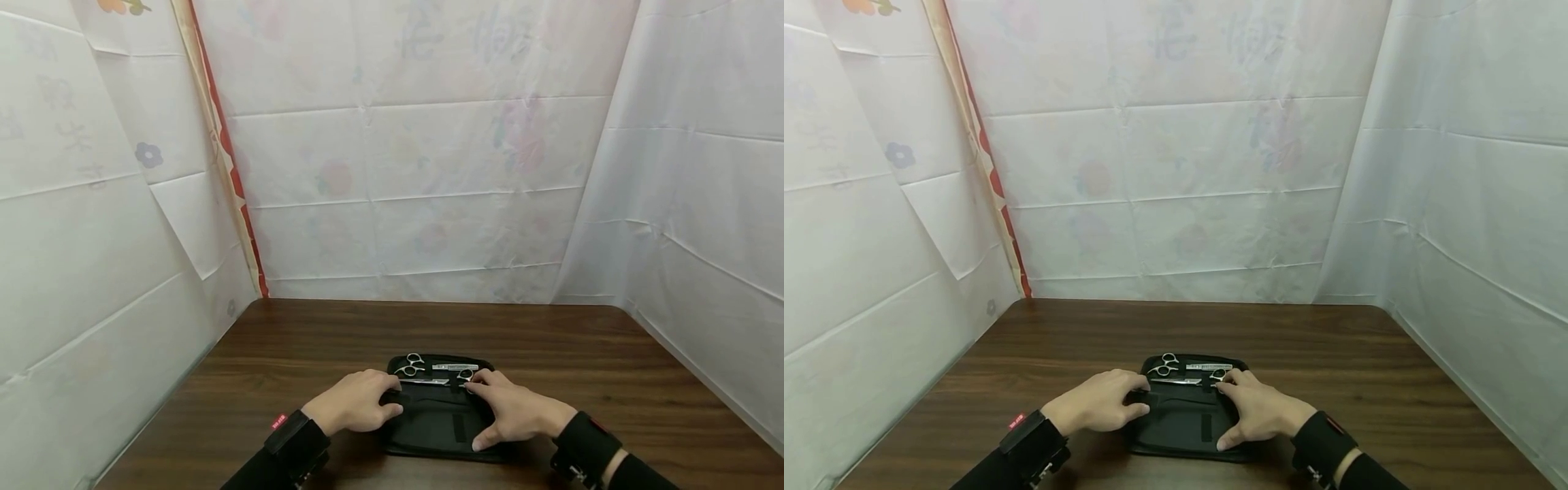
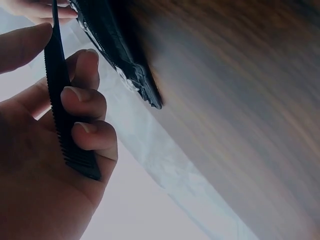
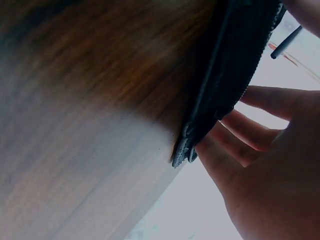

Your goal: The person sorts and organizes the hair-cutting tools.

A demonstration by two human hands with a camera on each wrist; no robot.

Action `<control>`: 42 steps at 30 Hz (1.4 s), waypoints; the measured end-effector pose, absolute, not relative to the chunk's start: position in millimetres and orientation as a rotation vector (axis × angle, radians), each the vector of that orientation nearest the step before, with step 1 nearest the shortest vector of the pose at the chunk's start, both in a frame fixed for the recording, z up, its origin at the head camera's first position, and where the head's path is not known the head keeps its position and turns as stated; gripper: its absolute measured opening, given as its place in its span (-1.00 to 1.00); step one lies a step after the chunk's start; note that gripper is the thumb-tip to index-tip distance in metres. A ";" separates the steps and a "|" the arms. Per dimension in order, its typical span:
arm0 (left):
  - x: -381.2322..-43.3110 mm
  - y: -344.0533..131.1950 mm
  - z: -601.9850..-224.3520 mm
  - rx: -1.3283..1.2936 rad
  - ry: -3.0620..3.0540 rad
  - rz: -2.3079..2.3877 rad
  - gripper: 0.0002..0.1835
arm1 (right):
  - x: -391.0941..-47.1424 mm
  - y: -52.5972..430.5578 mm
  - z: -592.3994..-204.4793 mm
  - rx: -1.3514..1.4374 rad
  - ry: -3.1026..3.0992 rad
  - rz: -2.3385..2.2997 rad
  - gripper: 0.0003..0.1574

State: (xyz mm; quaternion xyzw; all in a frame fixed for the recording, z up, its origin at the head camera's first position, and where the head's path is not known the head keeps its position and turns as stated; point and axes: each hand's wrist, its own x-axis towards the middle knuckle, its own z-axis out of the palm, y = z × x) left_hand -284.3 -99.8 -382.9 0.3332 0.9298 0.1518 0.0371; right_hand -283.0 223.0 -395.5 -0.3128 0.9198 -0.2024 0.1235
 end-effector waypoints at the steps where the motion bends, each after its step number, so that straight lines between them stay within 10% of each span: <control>1: -283.9 -100.8 -382.3 1.023 2.851 0.468 -0.64 | -282.9 222.7 -395.4 -0.915 2.686 -0.581 0.18; 42: -271.8 -122.1 -378.7 0.899 2.744 0.488 -0.60 | -281.3 216.6 -395.6 -0.888 2.691 -0.557 0.16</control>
